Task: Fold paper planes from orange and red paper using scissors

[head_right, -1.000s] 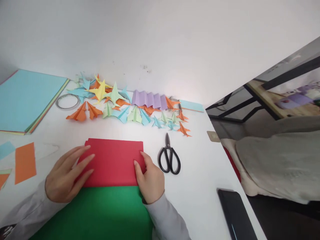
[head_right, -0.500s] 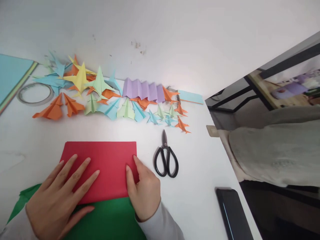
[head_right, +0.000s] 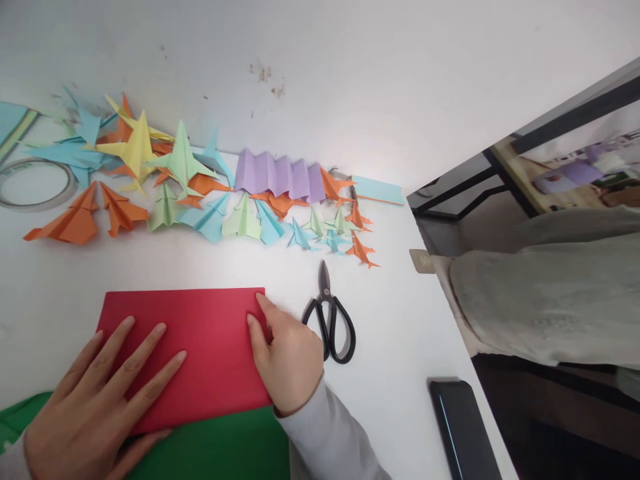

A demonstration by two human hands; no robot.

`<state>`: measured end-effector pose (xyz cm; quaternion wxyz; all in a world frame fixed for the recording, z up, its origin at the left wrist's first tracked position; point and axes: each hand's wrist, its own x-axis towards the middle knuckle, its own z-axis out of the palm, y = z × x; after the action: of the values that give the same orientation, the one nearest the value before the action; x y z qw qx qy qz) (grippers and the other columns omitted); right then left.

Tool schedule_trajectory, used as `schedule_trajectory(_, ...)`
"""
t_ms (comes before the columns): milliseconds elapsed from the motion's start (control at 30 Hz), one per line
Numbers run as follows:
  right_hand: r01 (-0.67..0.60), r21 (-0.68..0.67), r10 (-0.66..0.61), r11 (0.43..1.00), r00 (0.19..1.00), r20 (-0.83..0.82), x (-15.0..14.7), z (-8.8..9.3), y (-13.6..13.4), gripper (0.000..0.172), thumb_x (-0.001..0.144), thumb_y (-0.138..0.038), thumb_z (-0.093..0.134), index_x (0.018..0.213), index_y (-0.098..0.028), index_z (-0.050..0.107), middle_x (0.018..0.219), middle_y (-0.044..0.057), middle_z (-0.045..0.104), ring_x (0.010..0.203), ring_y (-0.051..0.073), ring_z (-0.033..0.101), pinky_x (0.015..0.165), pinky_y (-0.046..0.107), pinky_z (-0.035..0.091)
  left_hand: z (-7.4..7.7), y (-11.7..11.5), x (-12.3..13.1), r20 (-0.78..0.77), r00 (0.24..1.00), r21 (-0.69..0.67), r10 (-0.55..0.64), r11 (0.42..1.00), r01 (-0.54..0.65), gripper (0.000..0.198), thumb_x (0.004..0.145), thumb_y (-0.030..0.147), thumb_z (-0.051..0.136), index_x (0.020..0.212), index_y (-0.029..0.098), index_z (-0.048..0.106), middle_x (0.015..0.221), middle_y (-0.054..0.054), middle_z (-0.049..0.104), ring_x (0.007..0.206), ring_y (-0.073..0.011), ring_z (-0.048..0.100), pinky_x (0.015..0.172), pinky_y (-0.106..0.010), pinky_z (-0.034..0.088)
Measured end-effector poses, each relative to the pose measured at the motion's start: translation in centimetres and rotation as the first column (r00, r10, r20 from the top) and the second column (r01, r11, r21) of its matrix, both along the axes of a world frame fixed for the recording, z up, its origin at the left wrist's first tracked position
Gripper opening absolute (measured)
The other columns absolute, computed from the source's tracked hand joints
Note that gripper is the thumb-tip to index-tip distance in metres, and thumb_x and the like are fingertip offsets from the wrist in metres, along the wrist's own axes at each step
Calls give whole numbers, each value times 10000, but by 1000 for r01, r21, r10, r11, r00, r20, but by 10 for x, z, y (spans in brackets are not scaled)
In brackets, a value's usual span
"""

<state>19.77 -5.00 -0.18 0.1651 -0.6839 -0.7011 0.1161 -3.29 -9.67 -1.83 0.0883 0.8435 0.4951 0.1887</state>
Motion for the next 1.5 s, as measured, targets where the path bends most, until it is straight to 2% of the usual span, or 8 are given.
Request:
schedule_trajectory(133, -15, 58, 13, 998, 1000, 29, -1, -4, -2, 376, 875, -308, 443, 1157, -149, 636, 721, 57, 709, 538, 141, 627, 487, 226, 449, -2, 0, -1, 2, 1000, 4, -3, 1000, 3, 604, 692, 583, 614, 1230, 314, 567, 1376, -105, 477, 1308, -431, 310, 1049, -603, 223)
schedule_trajectory(300, -8, 53, 8, 999, 1000, 0, 0, -5, -3, 370, 879, -295, 440, 1163, -150, 629, 741, 58, 712, 558, 142, 632, 514, 228, 468, -4, 2, -2, -31, 999, 24, -26, 999, 26, 594, 718, 587, 574, 1252, 329, 541, 1388, -93, 463, 1314, -416, 310, 1054, -599, 222)
schedule_trajectory(467, 8, 48, -7, 999, 1000, -21, 0, -5, -3, 387, 882, -298, 431, 1179, -129, 614, 761, 68, 717, 570, 146, 636, 536, 234, 490, -5, 2, -5, -56, 996, 31, -65, 997, 67, 561, 764, 515, 545, 1292, 331, 499, 1409, -96, 432, 1321, -421, 291, 1047, -611, 215)
schedule_trajectory(800, 44, 37, -41, 998, 997, -70, -1, -5, -5, 395, 874, -297, 443, 1175, -109, 615, 691, 62, 695, 601, 161, 643, 572, 246, 515, -4, 3, -5, -50, 997, 2, -52, 999, 52, 708, 717, 612, 562, 1361, 377, 387, 1422, -83, 418, 1315, -421, 302, 1058, -597, 203)
schedule_trajectory(1000, 105, 2, -104, 994, 980, -172, -1, -5, -8, 379, 860, -301, 471, 1155, -124, 631, 649, 34, 689, 581, 151, 642, 529, 233, 505, -4, 4, -6, -62, 995, 10, -78, 997, 78, 664, 761, 570, 539, 1373, 384, 362, 1480, -75, 323, 1313, -388, 325, 1068, -577, 188)
schedule_trajectory(1133, 145, -14, -144, 989, 962, -232, 0, -3, -7, 371, 851, -314, 489, 1135, -130, 640, 595, 8, 671, 519, 135, 622, 473, 218, 481, -6, 3, -6, -41, 997, 7, -61, 998, 61, 675, 727, 605, 560, 1350, 411, 387, 1480, -53, 328, 1313, -380, 329, 1077, -561, 174)
schedule_trajectory(1300, 103, -25, -106, 994, 972, -208, -1, 0, -7, 378, 857, -294, 477, 1151, -113, 632, 703, 52, 701, 578, 144, 639, 473, 217, 476, -6, 4, -6, -42, 996, 9, -81, 997, 81, 641, 759, 556, 550, 1357, 403, 378, 1497, -48, 292, 1320, -382, 311, 1074, -574, 165)
schedule_trajectory(1500, 56, 26, -51, 998, 987, -152, -1, -1, -6, 361, 848, -252, 476, 1137, -115, 642, 759, 68, 707, 532, 138, 610, 474, 235, 470, -6, 5, -7, -61, 993, 15, -99, 995, 100, 626, 783, 484, 535, 1374, 398, 348, 1508, -43, 263, 1326, -389, 293, 1063, -590, 173)
